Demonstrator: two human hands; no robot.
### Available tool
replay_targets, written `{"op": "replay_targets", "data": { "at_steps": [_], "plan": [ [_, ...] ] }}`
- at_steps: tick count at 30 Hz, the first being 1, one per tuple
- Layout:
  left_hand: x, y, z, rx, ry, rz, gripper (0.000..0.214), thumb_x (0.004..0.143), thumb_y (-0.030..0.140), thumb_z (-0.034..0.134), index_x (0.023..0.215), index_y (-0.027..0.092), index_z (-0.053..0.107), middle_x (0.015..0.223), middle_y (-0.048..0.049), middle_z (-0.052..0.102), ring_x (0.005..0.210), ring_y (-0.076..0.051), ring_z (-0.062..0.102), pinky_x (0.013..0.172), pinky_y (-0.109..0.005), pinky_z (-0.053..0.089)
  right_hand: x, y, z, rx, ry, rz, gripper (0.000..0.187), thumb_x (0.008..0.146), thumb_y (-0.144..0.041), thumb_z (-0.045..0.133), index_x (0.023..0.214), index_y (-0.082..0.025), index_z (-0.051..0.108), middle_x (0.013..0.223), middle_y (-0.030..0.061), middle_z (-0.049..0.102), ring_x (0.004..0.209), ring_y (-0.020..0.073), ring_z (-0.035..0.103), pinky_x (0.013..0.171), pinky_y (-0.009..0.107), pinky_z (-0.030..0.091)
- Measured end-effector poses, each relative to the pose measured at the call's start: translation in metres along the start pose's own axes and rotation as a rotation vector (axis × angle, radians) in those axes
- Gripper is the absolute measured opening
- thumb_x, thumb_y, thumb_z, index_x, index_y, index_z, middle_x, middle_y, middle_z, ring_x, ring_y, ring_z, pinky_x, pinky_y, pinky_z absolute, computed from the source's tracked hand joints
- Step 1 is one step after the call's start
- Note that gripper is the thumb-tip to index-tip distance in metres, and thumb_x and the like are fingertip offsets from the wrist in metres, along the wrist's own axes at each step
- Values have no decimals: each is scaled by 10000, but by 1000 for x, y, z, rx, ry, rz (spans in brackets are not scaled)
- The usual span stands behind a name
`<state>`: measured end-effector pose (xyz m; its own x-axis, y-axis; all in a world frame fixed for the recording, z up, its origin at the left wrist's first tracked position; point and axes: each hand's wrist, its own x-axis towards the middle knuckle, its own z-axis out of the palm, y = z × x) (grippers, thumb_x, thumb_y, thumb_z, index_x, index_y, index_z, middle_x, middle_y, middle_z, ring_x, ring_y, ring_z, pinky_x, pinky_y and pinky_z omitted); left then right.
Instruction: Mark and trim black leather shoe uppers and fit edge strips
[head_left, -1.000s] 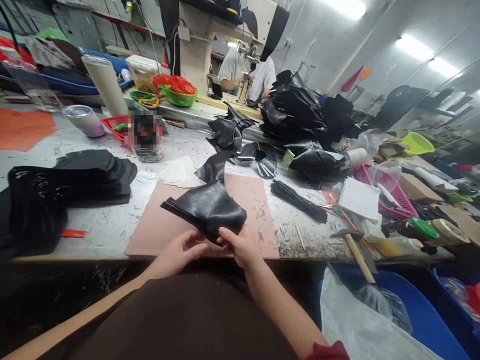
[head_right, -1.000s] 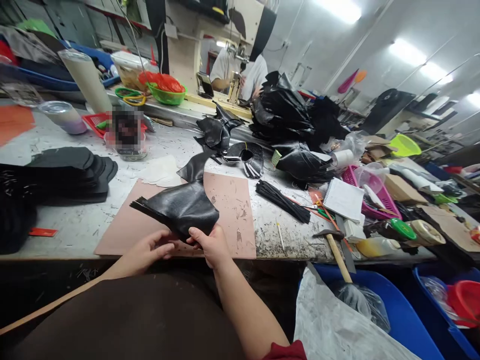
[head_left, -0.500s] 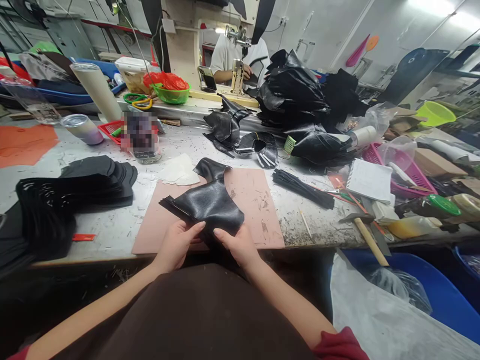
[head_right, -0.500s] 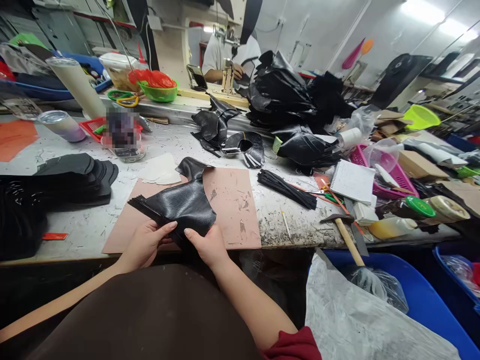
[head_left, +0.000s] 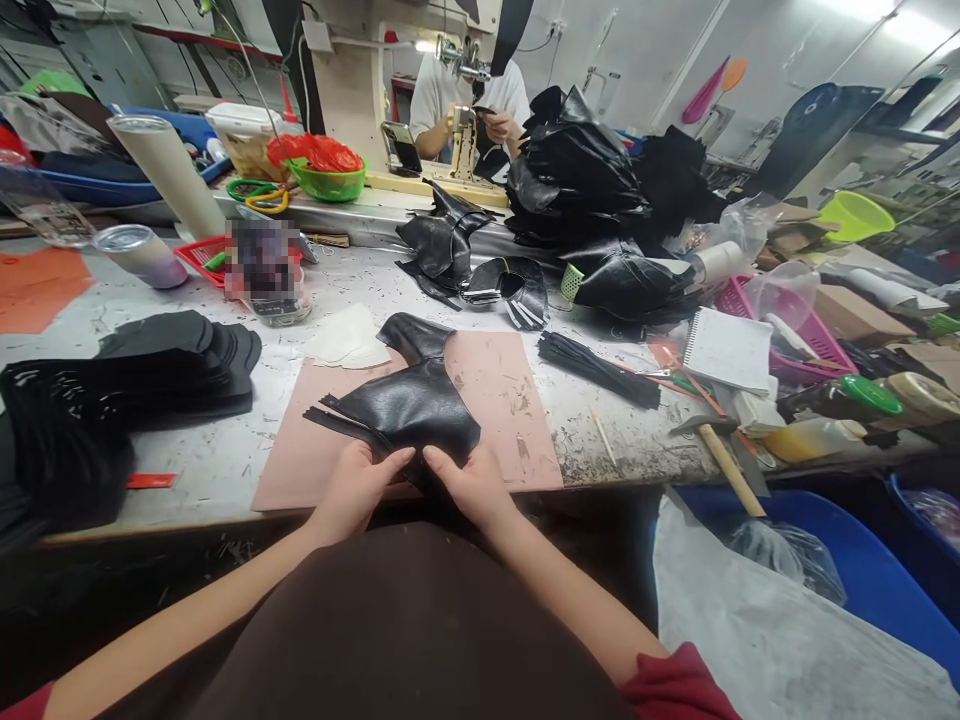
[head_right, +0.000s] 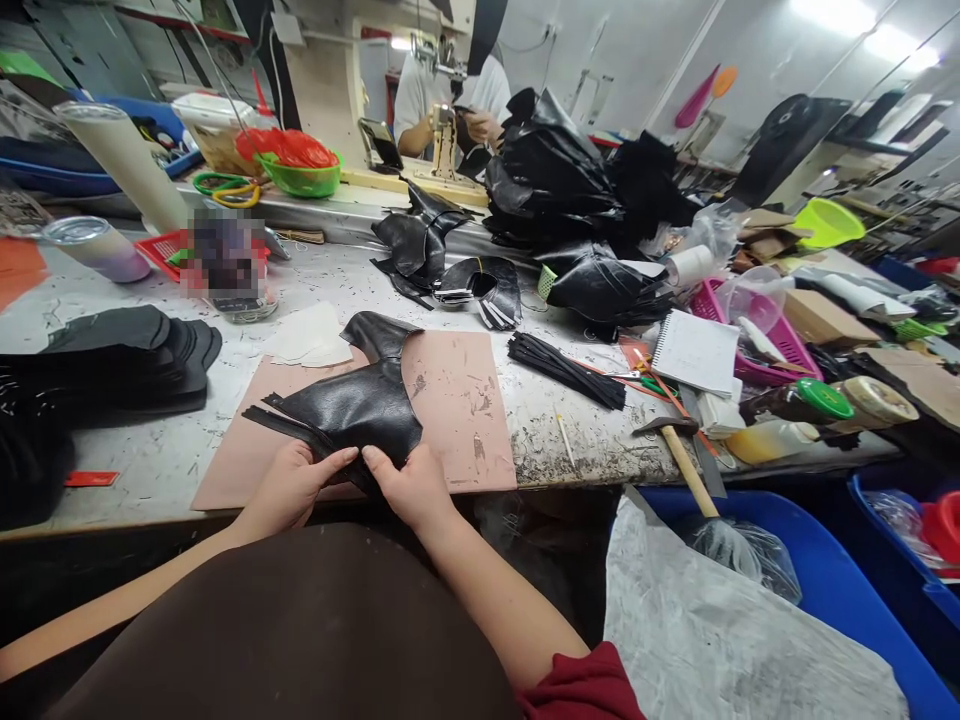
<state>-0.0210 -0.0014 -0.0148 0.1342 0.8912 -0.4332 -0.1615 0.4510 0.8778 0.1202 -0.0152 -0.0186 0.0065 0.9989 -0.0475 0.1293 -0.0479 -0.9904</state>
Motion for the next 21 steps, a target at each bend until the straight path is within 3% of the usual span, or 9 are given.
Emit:
{"op": "replay_targets", "data": {
  "at_steps": [3, 6, 13, 21],
  "plan": [
    [3, -2, 0, 39, 32, 86, 332, 554, 356, 741, 792, 151, 632, 696, -42, 698, 718, -255, 657, 625, -354, 544, 3, -2, -8, -250, 91, -112, 176, 752, -310, 521, 730, -168, 623, 723, 46, 635, 750, 203, 585, 726, 330, 476],
    [5, -2, 3, 107, 109, 162, 346, 525, 346, 755, 789, 157, 635, 687, -47, 694, 782, -283, 652, 635, -345, 538, 5, -5, -11, -311, 156, -183, 174, 755, -268, 502, 823, -164, 624, 836, 71, 643, 792, 203, 581, 753, 334, 463],
    [8, -6, 4, 190, 132, 236, 361, 586, 365, 714, 869, 160, 623, 743, -51, 695, 862, -290, 634, 685, -355, 530, 8, -1, -12, -36, 12, 83, 213, 717, -344, 532, 688, -146, 606, 637, 26, 629, 633, 183, 594, 583, 282, 474],
    [7, -7, 7, 47, 37, 102, 391, 609, 365, 713, 909, 190, 535, 804, -22, 679, 721, -237, 660, 593, -352, 558, 9, 3, -12, -50, 60, 64, 197, 698, -331, 562, 645, -148, 610, 561, -1, 600, 588, 162, 570, 539, 250, 457]
  ]
}}
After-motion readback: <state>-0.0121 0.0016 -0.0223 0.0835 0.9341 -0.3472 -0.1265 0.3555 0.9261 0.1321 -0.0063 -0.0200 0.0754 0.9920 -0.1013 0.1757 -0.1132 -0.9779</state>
